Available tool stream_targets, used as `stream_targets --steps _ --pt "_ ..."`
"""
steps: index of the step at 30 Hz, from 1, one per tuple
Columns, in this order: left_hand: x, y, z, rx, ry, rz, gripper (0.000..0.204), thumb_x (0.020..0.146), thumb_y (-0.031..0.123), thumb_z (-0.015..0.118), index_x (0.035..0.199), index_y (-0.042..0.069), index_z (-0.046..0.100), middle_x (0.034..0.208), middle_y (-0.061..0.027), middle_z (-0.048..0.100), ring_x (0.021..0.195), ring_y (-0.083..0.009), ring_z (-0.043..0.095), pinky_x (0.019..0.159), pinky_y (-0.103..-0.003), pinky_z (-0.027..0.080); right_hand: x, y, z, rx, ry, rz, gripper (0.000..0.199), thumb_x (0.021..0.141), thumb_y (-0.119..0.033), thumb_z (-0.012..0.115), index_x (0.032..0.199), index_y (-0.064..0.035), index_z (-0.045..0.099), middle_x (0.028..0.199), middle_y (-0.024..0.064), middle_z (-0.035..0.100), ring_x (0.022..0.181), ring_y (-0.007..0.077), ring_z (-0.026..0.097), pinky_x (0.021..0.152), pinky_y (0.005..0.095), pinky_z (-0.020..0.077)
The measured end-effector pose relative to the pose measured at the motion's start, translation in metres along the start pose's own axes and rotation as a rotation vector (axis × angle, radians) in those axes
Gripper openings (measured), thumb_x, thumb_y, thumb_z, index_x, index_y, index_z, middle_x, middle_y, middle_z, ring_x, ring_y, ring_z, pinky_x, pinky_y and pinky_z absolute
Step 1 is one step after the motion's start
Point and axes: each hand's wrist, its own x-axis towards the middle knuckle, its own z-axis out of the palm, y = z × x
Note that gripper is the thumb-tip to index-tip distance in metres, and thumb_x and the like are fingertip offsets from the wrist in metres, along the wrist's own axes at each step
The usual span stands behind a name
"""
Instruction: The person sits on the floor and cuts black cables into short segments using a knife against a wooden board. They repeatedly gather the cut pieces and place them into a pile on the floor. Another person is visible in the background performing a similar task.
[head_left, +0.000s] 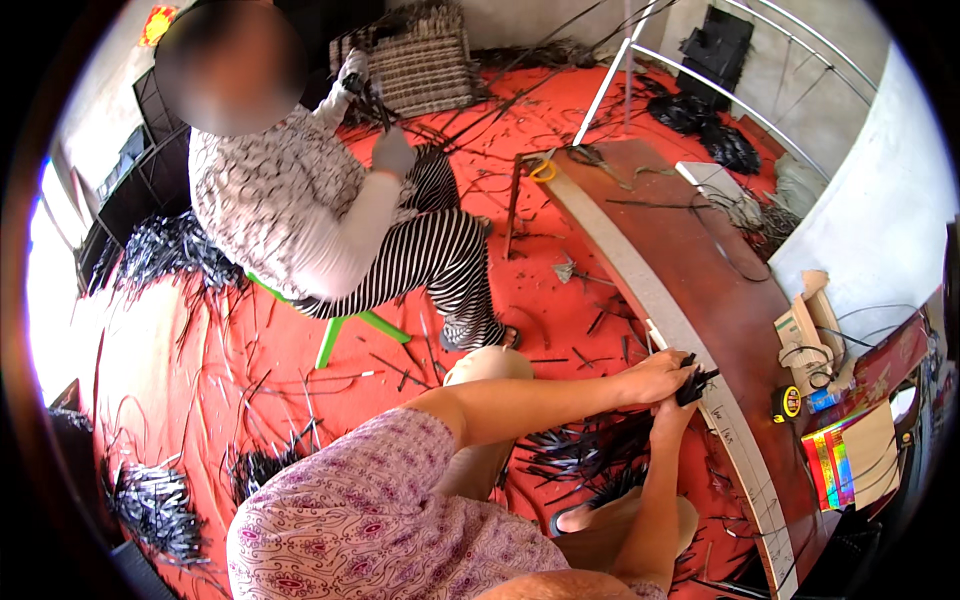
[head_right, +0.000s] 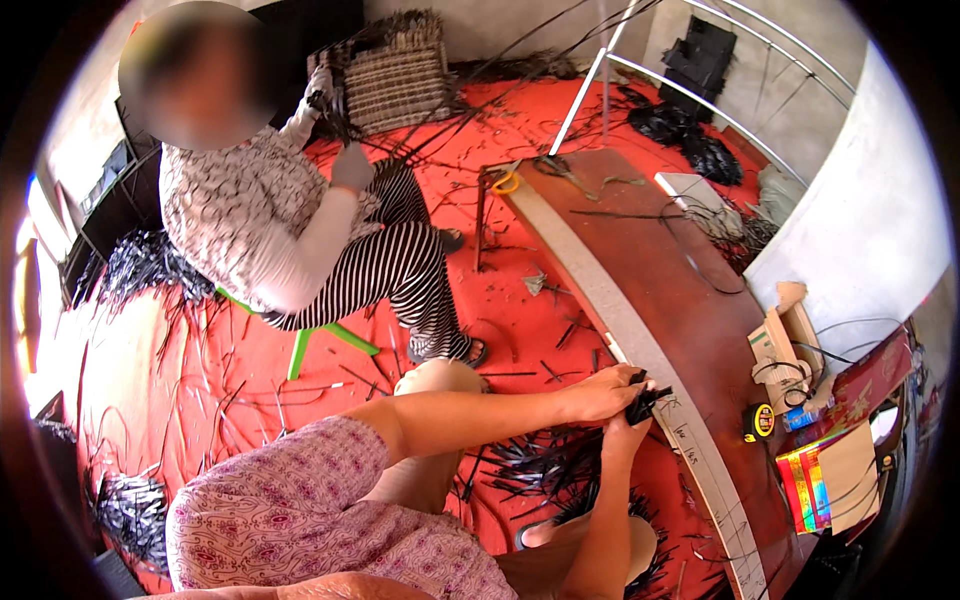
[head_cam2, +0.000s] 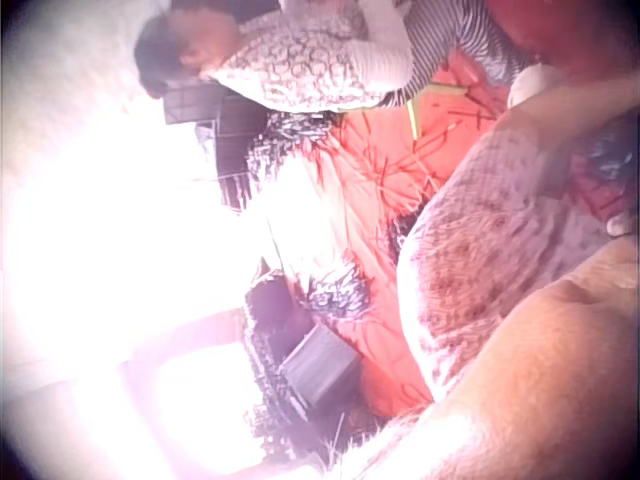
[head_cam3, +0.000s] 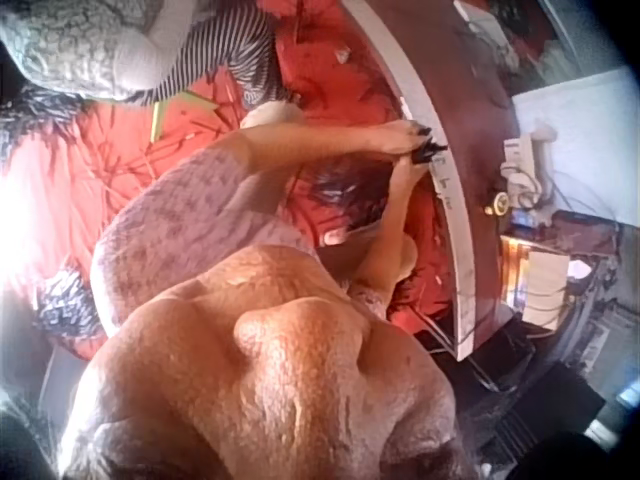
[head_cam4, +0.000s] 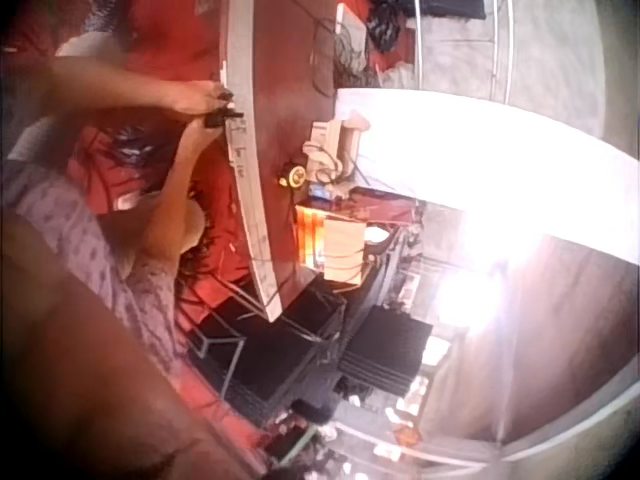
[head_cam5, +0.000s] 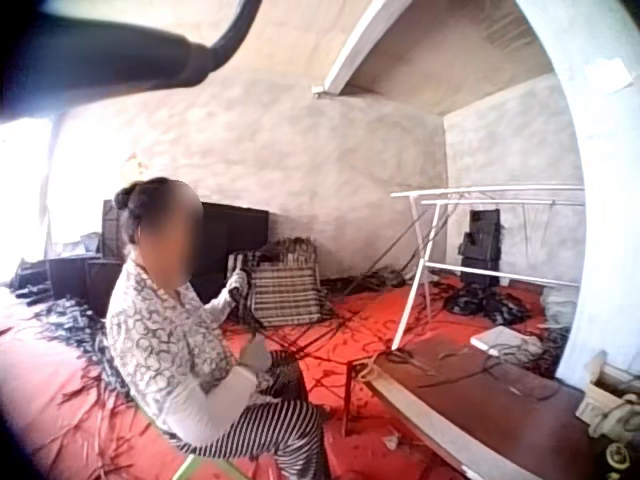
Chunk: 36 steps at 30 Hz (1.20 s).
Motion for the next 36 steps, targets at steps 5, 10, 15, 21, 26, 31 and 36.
stream_targets --steps 5,10,15,21,26,31,36 --pt "0.005 -0.005 0.001 0.093 -0.029 0.14 0.033 0.097 0.019 0.039 0.09 -0.008 0.057 0.094 -0.0282 0.058 0.094 -0.0429 0.055 0.085 -0.041 0.043 -0.003 -0.018 0.001 0.099 -0.01 0.148 0.03 0.087 -0.006 0.064 0.113 0.0035 0.052 0.099 0.003 0.056 0.086 0.0108 0.056 0.072 0.0241 0.048" --pt "0.006 -0.018 0.006 0.008 0.003 0.049 0.031 0.095 0.018 0.04 0.089 -0.007 0.058 0.085 -0.0244 0.059 0.087 -0.0402 0.056 0.081 -0.04 0.045 -0.006 -0.023 0.008 0.062 -0.034 0.13 0.019 0.086 -0.004 0.062 0.102 0.0036 0.056 0.091 0.0017 0.057 0.081 0.0103 0.056 0.071 0.0239 0.0473" --pt "0.003 -0.015 0.005 0.08 0.01 0.203 0.025 0.095 0.009 0.039 0.086 -0.006 0.056 0.081 -0.0219 0.06 0.081 -0.0386 0.058 0.078 -0.04 0.048 -0.005 -0.023 0.004 -0.019 -0.023 0.133 0.017 0.087 -0.005 0.06 0.101 0.0049 0.057 0.093 0.0033 0.06 0.082 0.0101 0.057 0.072 0.025 0.0476" --pt "0.008 -0.021 0.007 0.33 0.044 0.433 0.023 0.093 0.005 0.041 0.08 -0.004 0.057 0.075 -0.0204 0.059 0.078 -0.0383 0.059 0.077 -0.043 0.049 -0.006 -0.025 0.001 -0.006 -0.013 0.142 0.018 0.088 -0.008 0.06 0.101 0.0042 0.057 0.091 0.0028 0.06 0.081 0.0092 0.057 0.069 0.0243 0.0473" --pt "0.004 -0.025 -0.002 0.43 0.047 0.424 0.028 0.095 0.015 0.043 0.084 -0.006 0.059 0.076 -0.022 0.061 0.079 -0.0387 0.06 0.078 -0.042 0.05 -0.005 -0.021 0.01 -0.019 -0.044 0.123 0.022 0.087 -0.01 0.063 0.102 0.0038 0.056 0.093 0.0029 0.059 0.081 0.0096 0.056 0.07 0.0247 0.0475" --pt "0.005 -0.012 0.01 0.122 0.124 -0.098 0.044 0.095 0.038 0.046 0.106 -0.002 0.061 0.096 -0.0271 0.063 0.092 -0.0364 0.063 0.08 -0.041 0.049 -0.002 0.002 0.003 0.066 0.03 0.066 0.036 0.078 -0.013 0.072 0.107 -0.0046 0.053 0.089 -0.0005 0.054 0.07 0.0075 0.053 0.053 0.0222 0.0433" --pt "0.0 -0.002 0.006 -0.091 0.033 -0.054 0.037 0.097 0.027 0.044 0.086 -0.007 0.056 0.076 -0.0262 0.057 0.075 -0.0381 0.06 0.069 -0.043 0.048 0.0 0.007 -0.007 -0.049 0.071 0.059 0.019 0.088 -0.013 0.06 0.105 -0.0056 0.052 0.066 -0.0039 0.047 0.045 0.0036 0.041 0.038 0.021 0.0281"
